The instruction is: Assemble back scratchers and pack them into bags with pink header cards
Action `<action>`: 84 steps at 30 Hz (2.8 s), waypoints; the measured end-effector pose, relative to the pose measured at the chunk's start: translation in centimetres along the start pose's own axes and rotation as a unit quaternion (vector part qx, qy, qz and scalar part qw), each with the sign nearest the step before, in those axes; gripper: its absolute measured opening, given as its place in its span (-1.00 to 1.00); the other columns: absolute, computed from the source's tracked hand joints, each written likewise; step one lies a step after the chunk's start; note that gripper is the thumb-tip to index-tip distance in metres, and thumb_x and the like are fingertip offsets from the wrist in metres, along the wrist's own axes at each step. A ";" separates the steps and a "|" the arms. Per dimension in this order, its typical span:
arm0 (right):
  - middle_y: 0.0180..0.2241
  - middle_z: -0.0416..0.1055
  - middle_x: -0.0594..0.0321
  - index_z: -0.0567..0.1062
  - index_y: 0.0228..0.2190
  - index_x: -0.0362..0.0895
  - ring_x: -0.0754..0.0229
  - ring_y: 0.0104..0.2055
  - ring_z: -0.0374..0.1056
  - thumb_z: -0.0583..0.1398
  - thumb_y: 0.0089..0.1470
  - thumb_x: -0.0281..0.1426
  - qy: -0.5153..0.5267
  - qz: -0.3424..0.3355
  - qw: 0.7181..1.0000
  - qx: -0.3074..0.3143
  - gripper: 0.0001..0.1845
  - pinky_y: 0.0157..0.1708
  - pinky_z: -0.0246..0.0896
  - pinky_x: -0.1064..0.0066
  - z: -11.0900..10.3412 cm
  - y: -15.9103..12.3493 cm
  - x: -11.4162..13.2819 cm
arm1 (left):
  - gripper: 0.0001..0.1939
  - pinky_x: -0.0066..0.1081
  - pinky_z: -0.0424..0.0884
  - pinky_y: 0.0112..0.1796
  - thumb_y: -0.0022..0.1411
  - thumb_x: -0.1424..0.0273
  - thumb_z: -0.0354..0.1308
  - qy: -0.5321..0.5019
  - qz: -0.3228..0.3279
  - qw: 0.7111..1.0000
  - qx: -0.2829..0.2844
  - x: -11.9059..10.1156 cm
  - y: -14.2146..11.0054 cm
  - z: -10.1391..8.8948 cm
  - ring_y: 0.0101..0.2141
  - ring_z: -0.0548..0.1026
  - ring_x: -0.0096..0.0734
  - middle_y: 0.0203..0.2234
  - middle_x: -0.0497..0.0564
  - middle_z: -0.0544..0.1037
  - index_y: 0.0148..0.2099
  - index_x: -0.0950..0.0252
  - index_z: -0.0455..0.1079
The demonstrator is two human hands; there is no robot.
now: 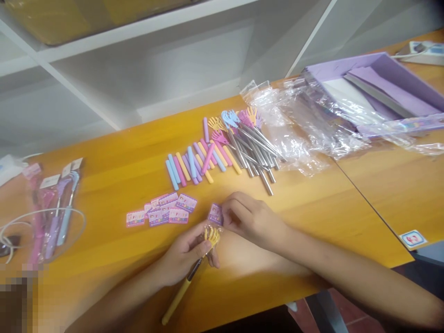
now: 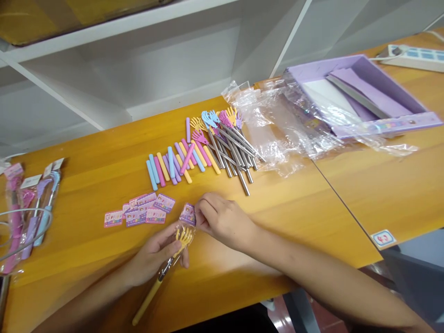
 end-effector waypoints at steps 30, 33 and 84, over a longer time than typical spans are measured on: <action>-0.29 0.50 0.24 0.40 -0.18 -0.09 0.23 -0.31 0.48 0.18 0.20 -0.55 0.209 0.189 0.960 -0.002 -0.83 -0.32 0.41 0.40 -0.2 0.3 -3.1 | -0.44 -0.36 0.32 -0.23 0.57 0.11 0.09 -0.018 -0.010 1.000 -0.009 0.3 0.0 -0.4 -0.35 0.54 -0.33 -0.37 0.04 0.65 0.41 0.34 0.28; -0.21 0.47 0.16 0.33 -0.17 -0.08 0.17 -0.23 0.48 0.15 0.25 -0.56 0.106 0.104 0.989 -0.023 -0.83 -0.26 0.44 0.33 -0.2 0.1 -2.4 | -0.44 -0.36 0.31 -0.22 0.57 0.12 0.10 -0.022 -0.011 1.000 -0.013 0.4 0.0 -0.5 -0.36 0.53 -0.35 -0.37 0.04 0.65 0.41 0.34 0.28; -0.08 0.56 0.02 0.54 -0.04 -0.13 0.01 -0.10 0.51 0.23 0.42 -0.16 -0.001 0.010 0.987 0.161 -0.70 -0.17 0.44 0.21 -1.7 11.1 4.0 | -0.51 -0.51 0.41 -0.54 0.37 0.09 0.36 -0.234 0.139 0.962 0.034 1.2 0.4 -1.4 -0.59 0.60 -0.45 -0.10 0.15 0.67 0.06 0.22 0.20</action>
Point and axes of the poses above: each hand's wrist, its own y-axis towards the middle knuckle, its own z-axis out of the palm, x = y × z, the point moved 4 cm from there along y, towards the middle knuckle
